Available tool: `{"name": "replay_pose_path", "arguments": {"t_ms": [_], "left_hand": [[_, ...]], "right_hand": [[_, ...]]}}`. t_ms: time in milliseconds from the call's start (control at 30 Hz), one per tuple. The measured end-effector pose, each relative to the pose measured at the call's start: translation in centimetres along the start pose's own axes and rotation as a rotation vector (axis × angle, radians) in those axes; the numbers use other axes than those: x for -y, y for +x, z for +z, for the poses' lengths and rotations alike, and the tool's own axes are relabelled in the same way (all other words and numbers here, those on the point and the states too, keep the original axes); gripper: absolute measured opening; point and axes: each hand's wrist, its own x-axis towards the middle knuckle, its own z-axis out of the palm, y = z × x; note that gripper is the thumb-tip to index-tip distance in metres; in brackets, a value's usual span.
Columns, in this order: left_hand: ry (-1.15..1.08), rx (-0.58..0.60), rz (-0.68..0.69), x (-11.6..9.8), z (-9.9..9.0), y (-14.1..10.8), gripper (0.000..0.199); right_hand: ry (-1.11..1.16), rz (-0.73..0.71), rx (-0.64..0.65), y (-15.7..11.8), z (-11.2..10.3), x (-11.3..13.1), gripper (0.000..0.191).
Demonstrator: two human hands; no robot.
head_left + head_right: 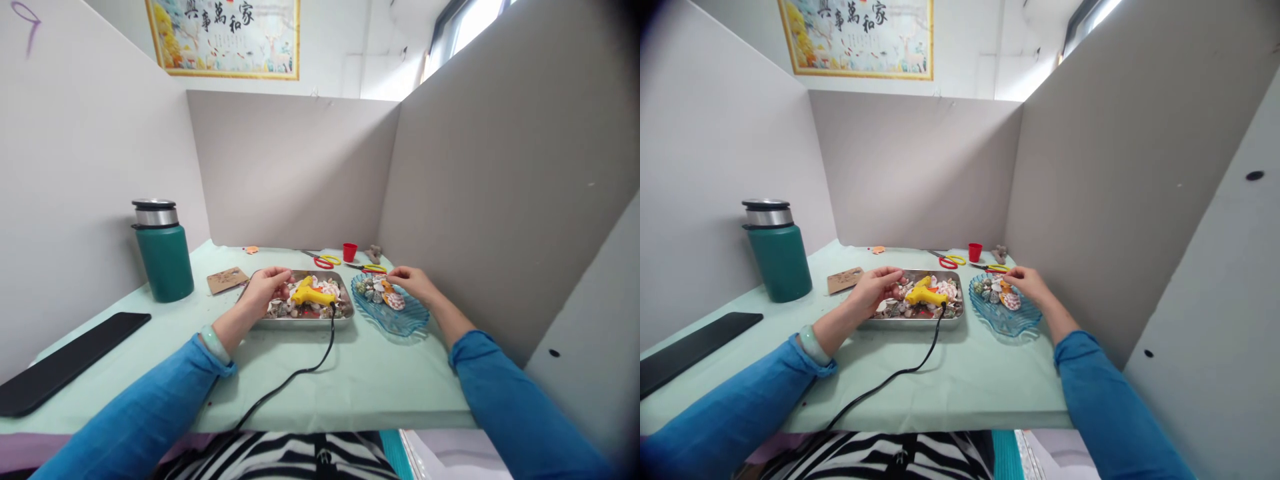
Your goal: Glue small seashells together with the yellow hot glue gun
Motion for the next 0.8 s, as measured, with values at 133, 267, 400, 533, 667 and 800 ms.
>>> {"name": "replay_pose_path", "arguments": {"t_ms": [133,267,400,533,667,800], "left_hand": [[0.011,0.012,-0.007,0.0,0.0,0.0,0.034],[0.013,0.006,-0.013,0.0,0.1,0.0,0.034],[0.011,0.004,-0.012,0.1,0.0,0.1,0.034],[0.007,-0.001,-0.013,0.4,-0.1,0.3,0.033],[0.008,-0.003,-0.011,0.5,-0.2,0.5,0.034],[0.010,0.003,-0.008,0.5,-0.2,0.5,0.035]], "right_hand": [[-0.074,-0.009,-0.005,0.4,-0.4,-0.9,0.028],[-0.096,0.004,0.048,0.5,-0.3,-1.6,0.032],[-0.172,-0.005,0.043,0.7,-0.3,-2.1,0.032],[-0.312,0.005,0.046,1.1,-0.4,-2.4,0.023],[-0.372,0.008,0.033,1.2,-0.5,-2.4,0.015],[-0.391,0.018,0.034,1.0,-0.7,-1.8,0.013]]}}
